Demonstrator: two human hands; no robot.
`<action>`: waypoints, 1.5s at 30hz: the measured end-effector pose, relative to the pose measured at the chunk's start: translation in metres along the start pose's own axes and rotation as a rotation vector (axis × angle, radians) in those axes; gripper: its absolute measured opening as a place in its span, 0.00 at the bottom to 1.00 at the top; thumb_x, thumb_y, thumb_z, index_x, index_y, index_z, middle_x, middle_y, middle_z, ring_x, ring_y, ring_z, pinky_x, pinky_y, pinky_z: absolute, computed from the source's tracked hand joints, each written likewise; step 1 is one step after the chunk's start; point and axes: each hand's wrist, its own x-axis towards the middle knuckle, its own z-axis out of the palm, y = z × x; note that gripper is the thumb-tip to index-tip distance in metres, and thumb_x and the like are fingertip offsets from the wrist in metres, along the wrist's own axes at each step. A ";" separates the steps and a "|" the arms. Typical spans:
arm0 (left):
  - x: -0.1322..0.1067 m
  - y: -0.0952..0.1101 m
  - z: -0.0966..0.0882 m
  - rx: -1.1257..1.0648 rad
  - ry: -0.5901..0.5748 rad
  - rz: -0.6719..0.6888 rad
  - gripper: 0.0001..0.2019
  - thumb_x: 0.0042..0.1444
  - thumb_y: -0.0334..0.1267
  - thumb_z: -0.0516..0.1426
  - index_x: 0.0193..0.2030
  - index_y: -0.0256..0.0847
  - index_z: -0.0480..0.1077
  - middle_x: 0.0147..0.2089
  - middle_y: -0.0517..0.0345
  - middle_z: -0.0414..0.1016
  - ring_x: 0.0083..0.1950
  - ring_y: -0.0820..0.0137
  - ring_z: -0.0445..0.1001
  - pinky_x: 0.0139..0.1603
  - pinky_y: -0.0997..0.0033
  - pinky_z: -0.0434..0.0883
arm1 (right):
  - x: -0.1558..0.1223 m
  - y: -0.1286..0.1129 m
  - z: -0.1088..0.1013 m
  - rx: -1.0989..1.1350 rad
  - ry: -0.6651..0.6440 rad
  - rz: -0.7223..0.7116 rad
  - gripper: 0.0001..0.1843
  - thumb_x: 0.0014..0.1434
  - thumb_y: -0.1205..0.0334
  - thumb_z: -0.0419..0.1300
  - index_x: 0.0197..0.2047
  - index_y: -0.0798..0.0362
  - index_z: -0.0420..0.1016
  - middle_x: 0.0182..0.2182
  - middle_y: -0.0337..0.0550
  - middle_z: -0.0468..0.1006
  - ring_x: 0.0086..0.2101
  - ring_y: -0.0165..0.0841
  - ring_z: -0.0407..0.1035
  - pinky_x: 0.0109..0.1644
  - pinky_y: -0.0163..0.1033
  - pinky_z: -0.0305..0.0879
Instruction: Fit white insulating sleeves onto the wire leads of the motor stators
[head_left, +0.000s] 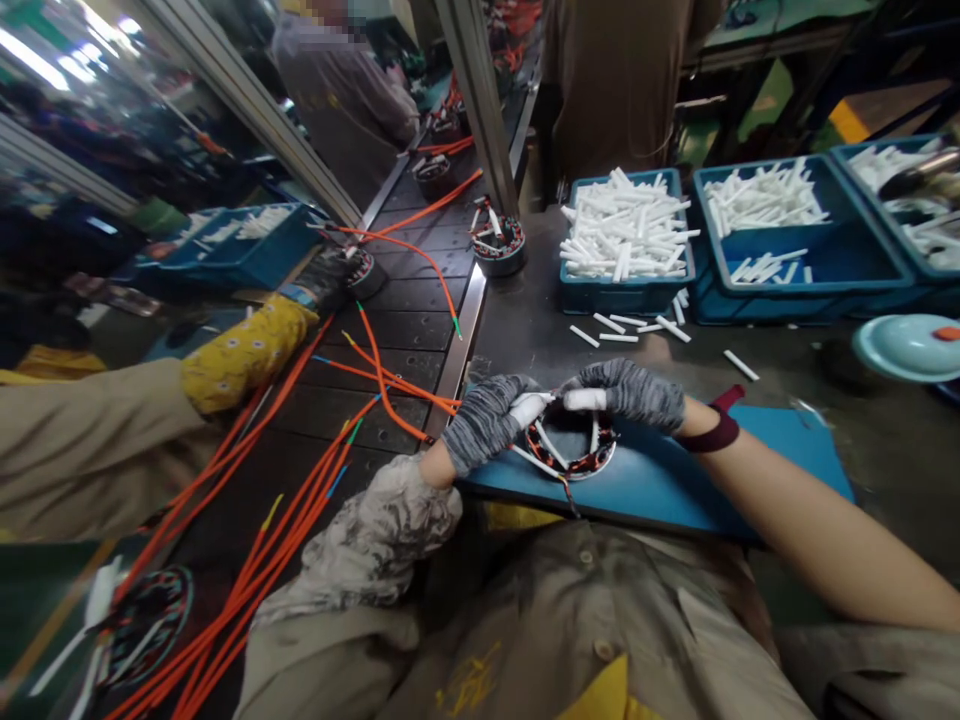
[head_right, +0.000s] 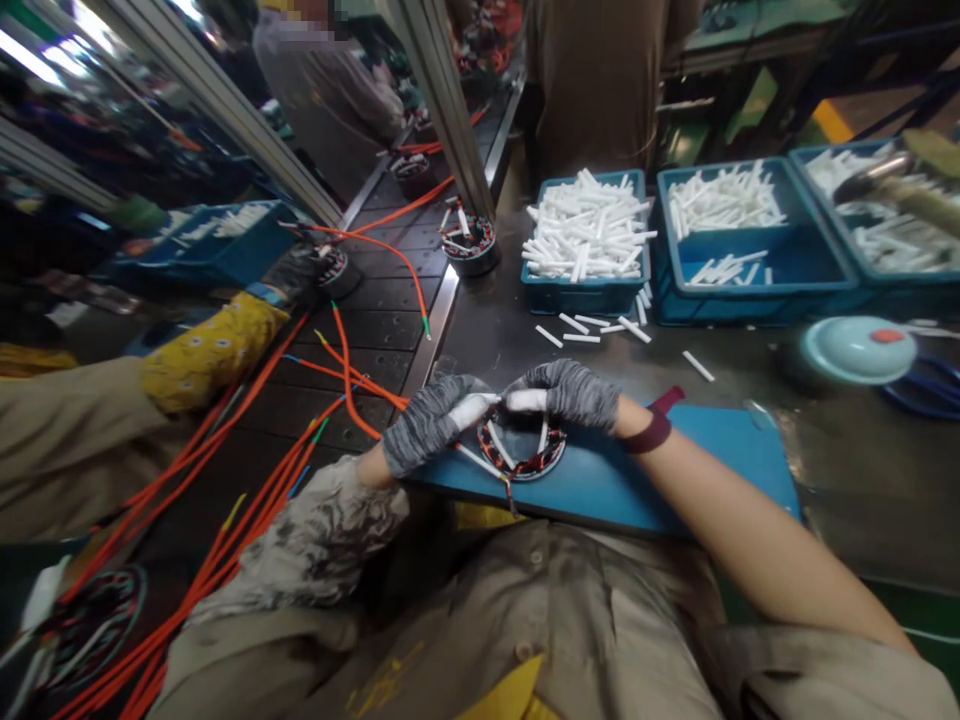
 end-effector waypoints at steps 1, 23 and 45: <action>0.002 0.002 -0.003 -0.021 -0.054 0.013 0.16 0.70 0.44 0.51 0.52 0.41 0.76 0.51 0.52 0.82 0.54 0.63 0.79 0.61 0.62 0.75 | -0.001 0.000 -0.003 0.022 -0.034 -0.011 0.23 0.56 0.40 0.66 0.41 0.52 0.85 0.35 0.42 0.85 0.33 0.35 0.76 0.39 0.40 0.73; 0.046 0.012 0.027 -0.103 -0.044 -0.089 0.16 0.71 0.43 0.50 0.45 0.40 0.77 0.44 0.54 0.83 0.45 0.66 0.81 0.54 0.65 0.76 | -0.003 0.043 -0.035 -0.565 0.371 -0.139 0.18 0.67 0.51 0.58 0.53 0.50 0.82 0.53 0.51 0.82 0.53 0.46 0.74 0.61 0.57 0.68; 0.004 -0.002 0.046 0.532 0.033 0.390 0.13 0.70 0.39 0.53 0.53 0.46 0.79 0.39 0.56 0.84 0.43 0.62 0.83 0.77 0.39 0.57 | -0.067 0.026 -0.010 -0.065 0.769 -0.060 0.17 0.58 0.52 0.67 0.48 0.49 0.81 0.44 0.44 0.85 0.43 0.40 0.78 0.51 0.48 0.74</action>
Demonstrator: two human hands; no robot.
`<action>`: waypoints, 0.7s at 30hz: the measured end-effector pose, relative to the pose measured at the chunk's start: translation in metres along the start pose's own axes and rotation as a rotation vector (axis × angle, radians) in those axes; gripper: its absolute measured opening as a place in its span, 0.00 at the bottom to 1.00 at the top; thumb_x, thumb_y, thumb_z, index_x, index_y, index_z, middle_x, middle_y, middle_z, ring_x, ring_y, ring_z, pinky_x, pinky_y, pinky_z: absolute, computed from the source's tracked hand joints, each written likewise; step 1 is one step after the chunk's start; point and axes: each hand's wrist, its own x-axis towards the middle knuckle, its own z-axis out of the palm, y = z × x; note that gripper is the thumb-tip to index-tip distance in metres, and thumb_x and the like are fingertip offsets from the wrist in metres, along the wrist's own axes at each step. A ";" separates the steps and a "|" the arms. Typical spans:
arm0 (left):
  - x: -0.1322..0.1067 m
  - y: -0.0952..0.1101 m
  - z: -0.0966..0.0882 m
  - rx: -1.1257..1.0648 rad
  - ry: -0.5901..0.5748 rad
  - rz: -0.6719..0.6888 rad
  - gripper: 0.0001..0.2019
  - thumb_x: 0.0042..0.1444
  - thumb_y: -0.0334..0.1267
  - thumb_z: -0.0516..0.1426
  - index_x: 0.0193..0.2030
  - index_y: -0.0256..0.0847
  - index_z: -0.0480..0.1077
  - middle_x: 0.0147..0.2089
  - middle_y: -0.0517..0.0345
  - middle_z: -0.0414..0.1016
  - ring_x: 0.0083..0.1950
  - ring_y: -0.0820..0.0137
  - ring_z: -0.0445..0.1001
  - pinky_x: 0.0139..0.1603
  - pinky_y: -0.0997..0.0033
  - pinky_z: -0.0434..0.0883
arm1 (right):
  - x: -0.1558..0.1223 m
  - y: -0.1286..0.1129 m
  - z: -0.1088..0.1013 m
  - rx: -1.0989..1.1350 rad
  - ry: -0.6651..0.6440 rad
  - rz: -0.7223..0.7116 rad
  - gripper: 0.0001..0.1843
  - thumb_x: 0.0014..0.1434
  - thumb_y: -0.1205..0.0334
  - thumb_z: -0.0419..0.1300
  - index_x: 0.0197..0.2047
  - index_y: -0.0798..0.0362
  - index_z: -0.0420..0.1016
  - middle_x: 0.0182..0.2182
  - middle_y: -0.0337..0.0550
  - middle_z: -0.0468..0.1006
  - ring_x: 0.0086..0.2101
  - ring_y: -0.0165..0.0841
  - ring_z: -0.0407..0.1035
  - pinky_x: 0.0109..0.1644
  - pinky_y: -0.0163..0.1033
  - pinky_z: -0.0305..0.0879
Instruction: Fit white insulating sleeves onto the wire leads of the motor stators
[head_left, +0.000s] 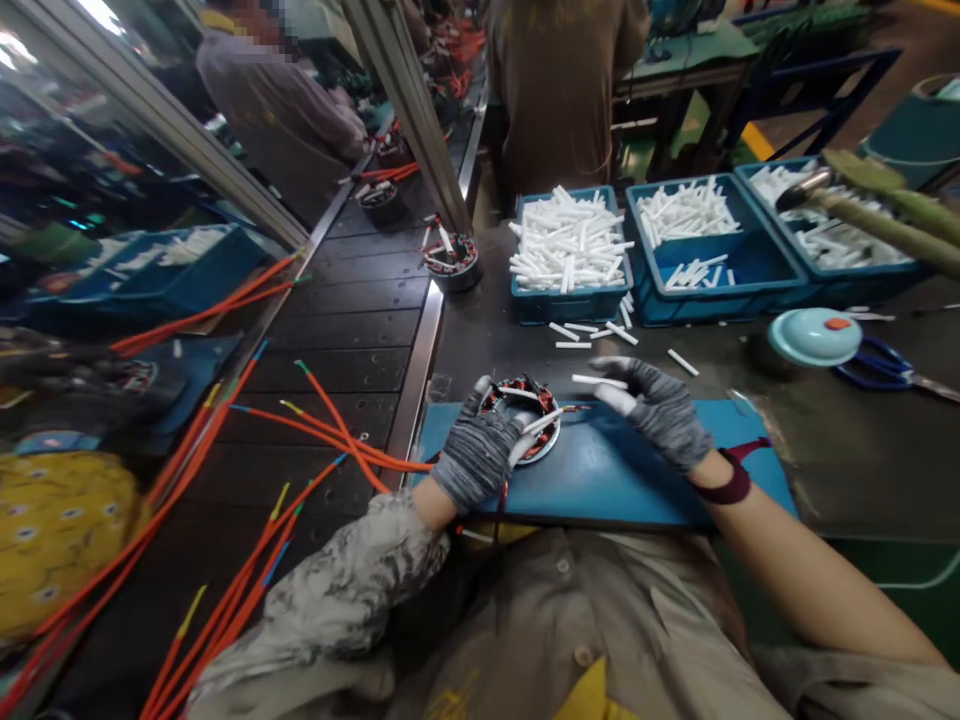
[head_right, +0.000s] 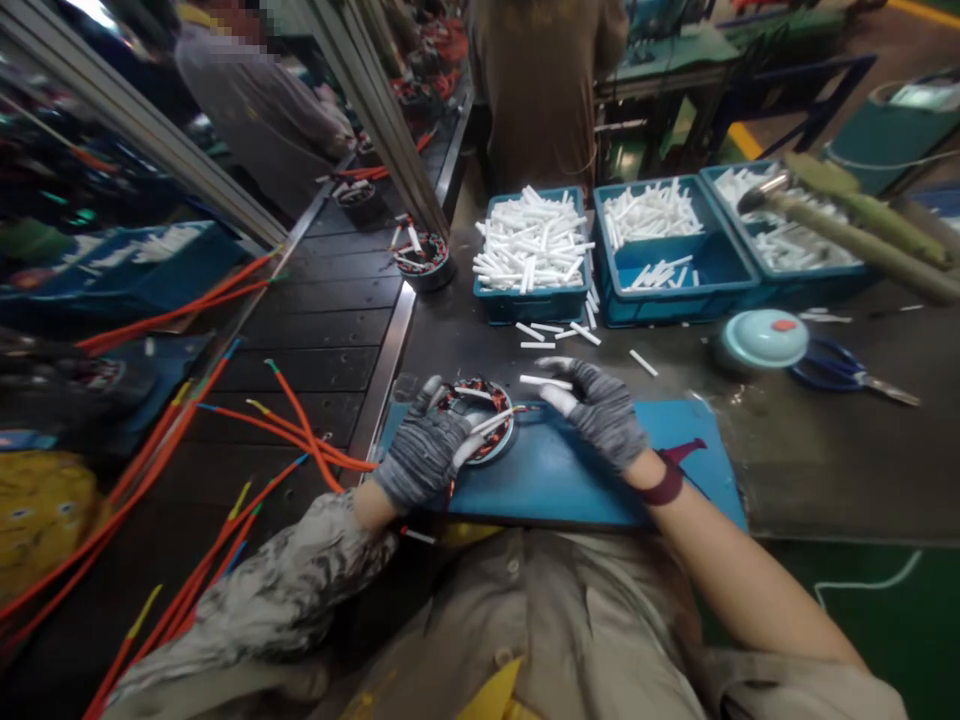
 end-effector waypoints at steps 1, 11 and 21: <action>-0.002 0.001 0.001 -0.004 0.043 -0.024 0.14 0.69 0.38 0.55 0.56 0.45 0.78 0.43 0.54 0.84 0.46 0.60 0.83 0.76 0.39 0.58 | -0.008 -0.001 -0.005 0.033 0.003 0.035 0.17 0.58 0.51 0.67 0.48 0.48 0.82 0.44 0.44 0.85 0.44 0.40 0.78 0.52 0.47 0.73; -0.016 -0.006 0.023 -0.018 0.355 -0.002 0.12 0.64 0.40 0.61 0.53 0.45 0.79 0.45 0.55 0.84 0.54 0.58 0.81 0.74 0.44 0.63 | -0.036 0.005 -0.002 0.145 0.115 0.286 0.14 0.51 0.48 0.69 0.36 0.48 0.84 0.35 0.41 0.85 0.37 0.37 0.76 0.46 0.43 0.71; -0.014 -0.003 0.014 -0.011 0.251 0.049 0.15 0.68 0.35 0.57 0.58 0.50 0.76 0.43 0.60 0.84 0.47 0.62 0.82 0.76 0.41 0.56 | -0.030 0.012 -0.001 0.073 -0.147 0.090 0.15 0.56 0.51 0.70 0.47 0.44 0.86 0.43 0.41 0.87 0.43 0.40 0.80 0.50 0.45 0.75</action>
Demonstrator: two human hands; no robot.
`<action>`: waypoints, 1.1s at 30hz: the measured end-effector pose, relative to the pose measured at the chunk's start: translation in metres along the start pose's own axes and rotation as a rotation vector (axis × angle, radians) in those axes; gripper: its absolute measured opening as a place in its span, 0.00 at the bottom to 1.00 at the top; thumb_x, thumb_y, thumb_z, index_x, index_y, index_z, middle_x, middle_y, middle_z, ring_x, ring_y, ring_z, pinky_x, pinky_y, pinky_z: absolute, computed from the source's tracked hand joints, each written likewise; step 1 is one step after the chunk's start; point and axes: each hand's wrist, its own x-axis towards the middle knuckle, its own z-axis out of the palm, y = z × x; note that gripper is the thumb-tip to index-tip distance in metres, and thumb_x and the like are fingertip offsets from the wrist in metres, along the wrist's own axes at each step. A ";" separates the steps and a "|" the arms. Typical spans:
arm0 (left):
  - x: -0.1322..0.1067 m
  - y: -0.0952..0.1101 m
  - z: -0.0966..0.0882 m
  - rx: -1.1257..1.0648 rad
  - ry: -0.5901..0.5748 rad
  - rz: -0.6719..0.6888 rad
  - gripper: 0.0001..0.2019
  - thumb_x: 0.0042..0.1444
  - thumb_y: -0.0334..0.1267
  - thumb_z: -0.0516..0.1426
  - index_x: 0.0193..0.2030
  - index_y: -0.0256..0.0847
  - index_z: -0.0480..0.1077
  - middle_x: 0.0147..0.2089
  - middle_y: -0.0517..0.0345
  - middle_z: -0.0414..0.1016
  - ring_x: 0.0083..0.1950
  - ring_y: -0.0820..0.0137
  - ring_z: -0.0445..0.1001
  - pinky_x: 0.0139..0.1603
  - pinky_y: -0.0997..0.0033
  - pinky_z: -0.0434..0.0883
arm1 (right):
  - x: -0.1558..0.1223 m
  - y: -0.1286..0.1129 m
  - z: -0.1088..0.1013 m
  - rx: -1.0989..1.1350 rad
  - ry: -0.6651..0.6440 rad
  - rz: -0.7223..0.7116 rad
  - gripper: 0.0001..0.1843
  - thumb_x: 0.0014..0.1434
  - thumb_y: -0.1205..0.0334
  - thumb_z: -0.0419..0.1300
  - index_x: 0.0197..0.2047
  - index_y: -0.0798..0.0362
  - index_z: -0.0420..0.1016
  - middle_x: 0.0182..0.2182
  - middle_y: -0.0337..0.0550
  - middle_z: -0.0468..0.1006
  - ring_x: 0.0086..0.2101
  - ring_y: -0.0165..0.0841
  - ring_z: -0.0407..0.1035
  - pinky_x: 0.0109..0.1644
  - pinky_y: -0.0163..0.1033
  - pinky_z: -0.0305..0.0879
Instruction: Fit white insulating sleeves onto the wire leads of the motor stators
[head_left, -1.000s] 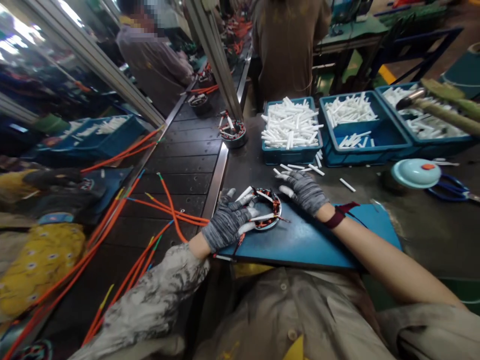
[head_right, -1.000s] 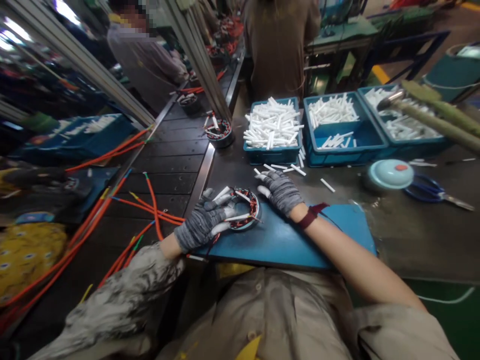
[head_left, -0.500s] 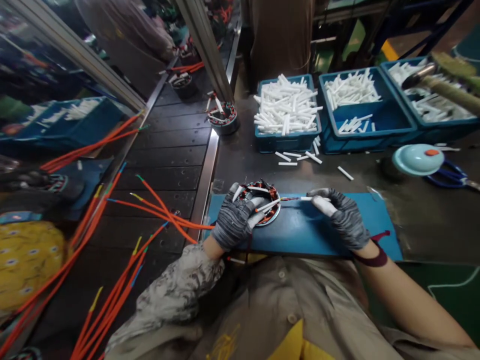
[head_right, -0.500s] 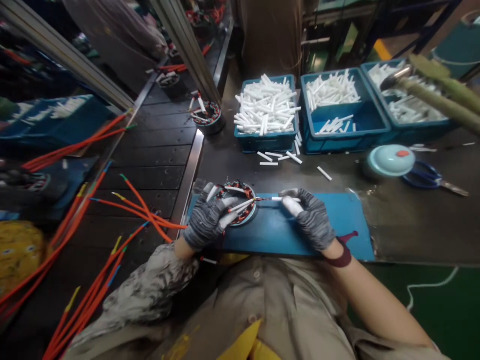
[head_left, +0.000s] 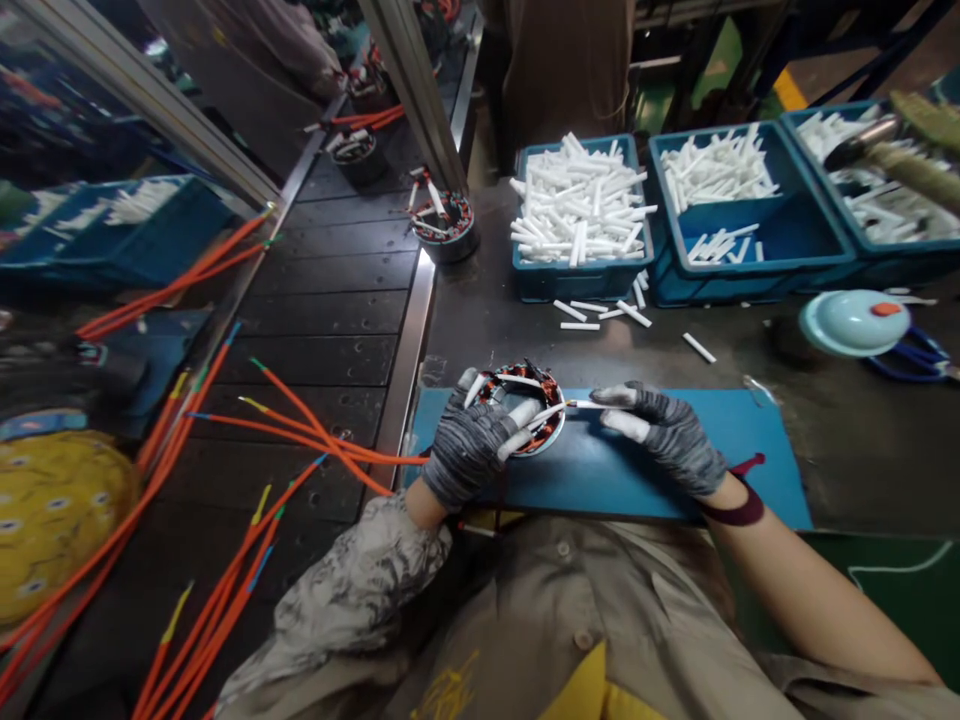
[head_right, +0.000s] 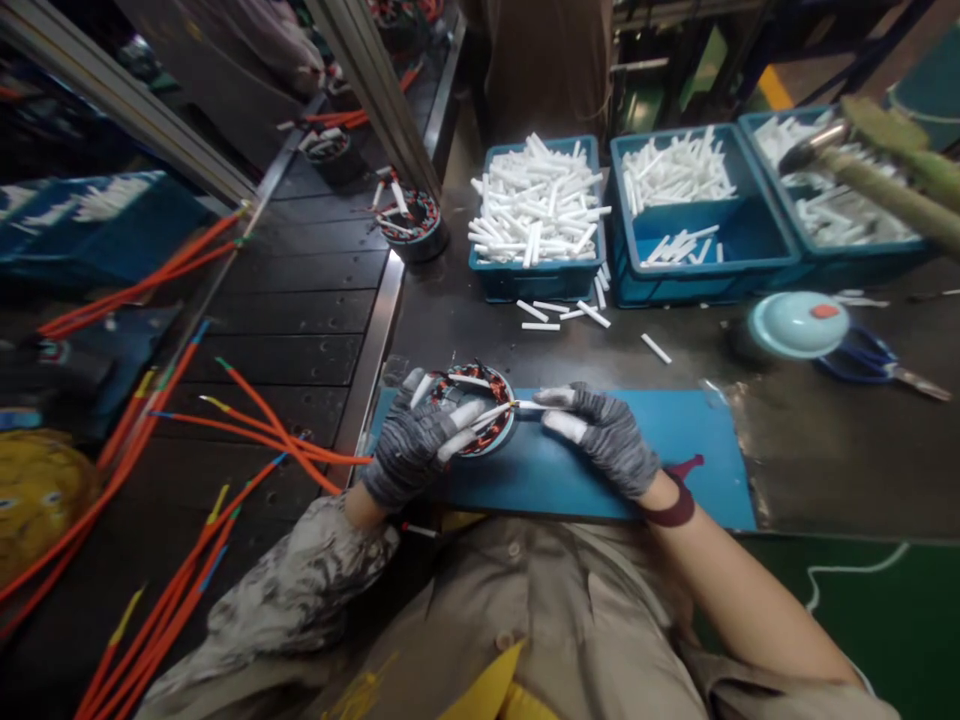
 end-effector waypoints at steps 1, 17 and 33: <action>0.000 0.000 -0.001 0.000 -0.050 -0.013 0.15 0.68 0.36 0.57 0.59 0.49 0.75 0.41 0.59 0.83 0.45 0.62 0.82 0.76 0.40 0.56 | 0.003 -0.001 0.003 -0.051 -0.032 -0.062 0.14 0.59 0.52 0.69 0.48 0.42 0.85 0.45 0.41 0.86 0.44 0.39 0.80 0.51 0.44 0.75; -0.027 -0.003 -0.052 -0.216 -0.040 -0.076 0.24 0.62 0.45 0.63 0.63 0.44 0.71 0.57 0.47 0.80 0.60 0.56 0.77 0.67 0.49 0.70 | 0.035 0.004 -0.039 -0.362 0.048 -0.147 0.24 0.68 0.45 0.55 0.57 0.51 0.78 0.48 0.49 0.84 0.46 0.42 0.78 0.55 0.48 0.73; -0.014 0.028 -0.027 -0.612 -0.073 -0.541 0.12 0.52 0.36 0.69 0.43 0.41 0.76 0.40 0.58 0.83 0.40 0.67 0.83 0.45 0.69 0.80 | 0.007 -0.014 -0.036 -0.402 0.306 -0.117 0.13 0.63 0.50 0.63 0.47 0.47 0.79 0.42 0.46 0.84 0.42 0.43 0.79 0.51 0.51 0.74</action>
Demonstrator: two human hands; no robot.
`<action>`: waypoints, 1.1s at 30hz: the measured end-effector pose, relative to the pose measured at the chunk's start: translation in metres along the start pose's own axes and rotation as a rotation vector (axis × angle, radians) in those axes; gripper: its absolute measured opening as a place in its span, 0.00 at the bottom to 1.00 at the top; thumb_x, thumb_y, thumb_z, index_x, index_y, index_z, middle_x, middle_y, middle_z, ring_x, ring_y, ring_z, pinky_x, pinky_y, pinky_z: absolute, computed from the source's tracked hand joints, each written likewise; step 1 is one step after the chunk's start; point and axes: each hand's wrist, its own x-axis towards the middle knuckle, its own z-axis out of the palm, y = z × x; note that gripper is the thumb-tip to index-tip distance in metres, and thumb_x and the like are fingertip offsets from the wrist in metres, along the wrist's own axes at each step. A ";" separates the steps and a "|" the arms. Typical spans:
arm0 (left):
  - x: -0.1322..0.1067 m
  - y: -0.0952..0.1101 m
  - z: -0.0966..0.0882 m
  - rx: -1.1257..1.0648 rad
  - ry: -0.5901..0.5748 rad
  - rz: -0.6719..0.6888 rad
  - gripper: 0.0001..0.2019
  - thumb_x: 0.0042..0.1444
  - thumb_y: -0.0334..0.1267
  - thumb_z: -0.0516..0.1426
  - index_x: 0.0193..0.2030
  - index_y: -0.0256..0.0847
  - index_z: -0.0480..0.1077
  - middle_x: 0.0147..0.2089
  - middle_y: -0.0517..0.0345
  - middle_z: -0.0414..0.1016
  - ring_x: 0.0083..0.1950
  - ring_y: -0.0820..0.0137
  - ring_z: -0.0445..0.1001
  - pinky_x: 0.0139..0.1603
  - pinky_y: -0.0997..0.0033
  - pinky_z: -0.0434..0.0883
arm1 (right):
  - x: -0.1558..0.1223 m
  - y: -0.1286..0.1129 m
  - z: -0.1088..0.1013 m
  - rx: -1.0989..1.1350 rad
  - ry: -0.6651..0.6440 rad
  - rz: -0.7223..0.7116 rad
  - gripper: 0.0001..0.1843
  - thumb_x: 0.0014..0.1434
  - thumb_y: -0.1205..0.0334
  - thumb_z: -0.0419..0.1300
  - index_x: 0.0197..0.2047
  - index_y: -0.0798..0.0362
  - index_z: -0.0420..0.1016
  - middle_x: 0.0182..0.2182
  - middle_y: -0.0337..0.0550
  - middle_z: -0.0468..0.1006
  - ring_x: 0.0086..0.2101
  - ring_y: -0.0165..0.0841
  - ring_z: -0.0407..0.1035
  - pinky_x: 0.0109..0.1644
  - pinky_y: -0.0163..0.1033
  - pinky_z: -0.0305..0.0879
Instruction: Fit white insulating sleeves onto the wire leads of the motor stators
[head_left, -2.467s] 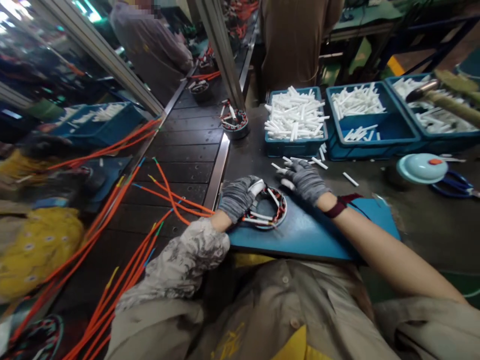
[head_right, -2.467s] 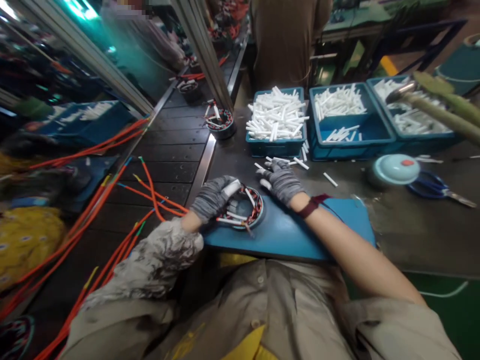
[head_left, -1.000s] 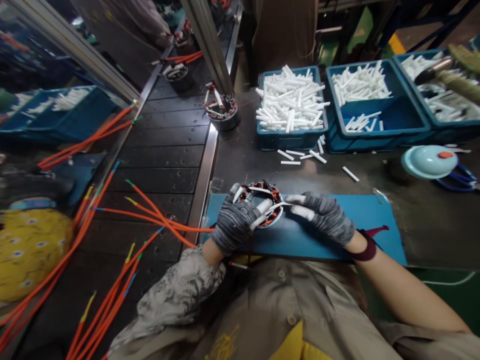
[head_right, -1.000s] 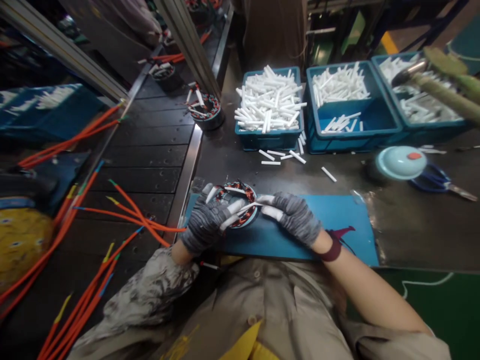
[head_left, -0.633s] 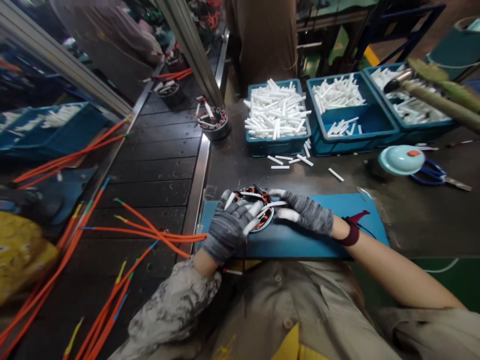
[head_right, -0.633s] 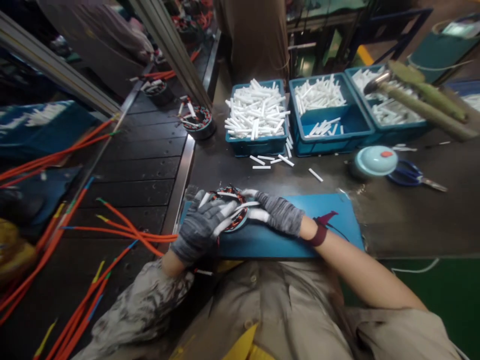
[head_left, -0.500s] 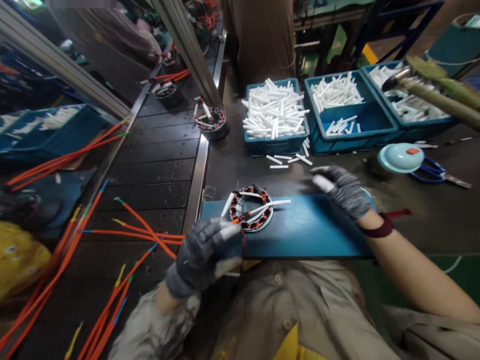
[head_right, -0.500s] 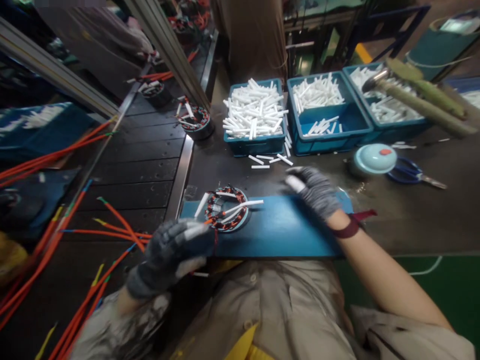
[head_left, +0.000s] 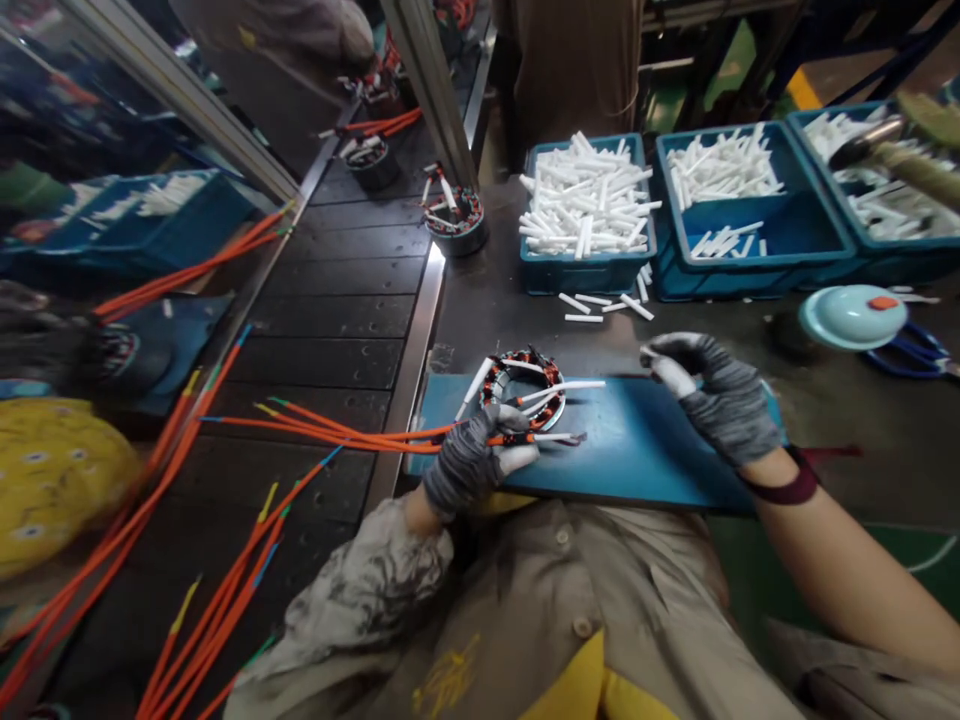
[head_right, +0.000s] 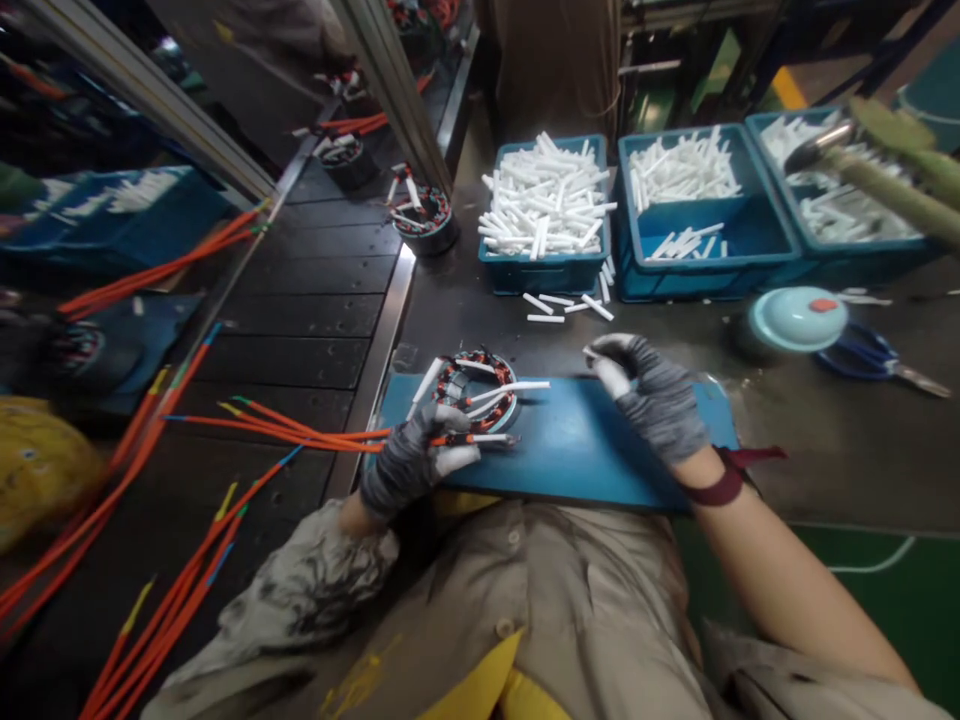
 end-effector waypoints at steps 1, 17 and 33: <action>0.002 0.000 0.003 -0.014 0.008 0.007 0.12 0.52 0.35 0.69 0.43 0.41 0.76 0.40 0.58 0.83 0.41 0.67 0.83 0.46 0.68 0.80 | -0.010 -0.007 0.002 0.061 -0.035 -0.009 0.13 0.64 0.51 0.62 0.47 0.48 0.80 0.43 0.46 0.85 0.42 0.42 0.79 0.51 0.50 0.75; -0.002 -0.003 0.008 -0.113 -0.014 -0.067 0.10 0.54 0.36 0.67 0.43 0.42 0.76 0.43 0.58 0.84 0.45 0.65 0.83 0.50 0.65 0.79 | 0.088 0.051 0.012 -0.683 -0.108 -0.026 0.19 0.63 0.53 0.58 0.48 0.55 0.83 0.53 0.58 0.79 0.53 0.55 0.69 0.59 0.60 0.62; -0.006 -0.008 0.011 -0.053 0.036 0.098 0.09 0.55 0.35 0.68 0.42 0.41 0.76 0.39 0.58 0.84 0.41 0.66 0.84 0.46 0.67 0.81 | -0.058 -0.020 0.007 0.437 -0.336 0.201 0.13 0.59 0.49 0.68 0.44 0.45 0.85 0.41 0.43 0.87 0.40 0.40 0.81 0.45 0.44 0.79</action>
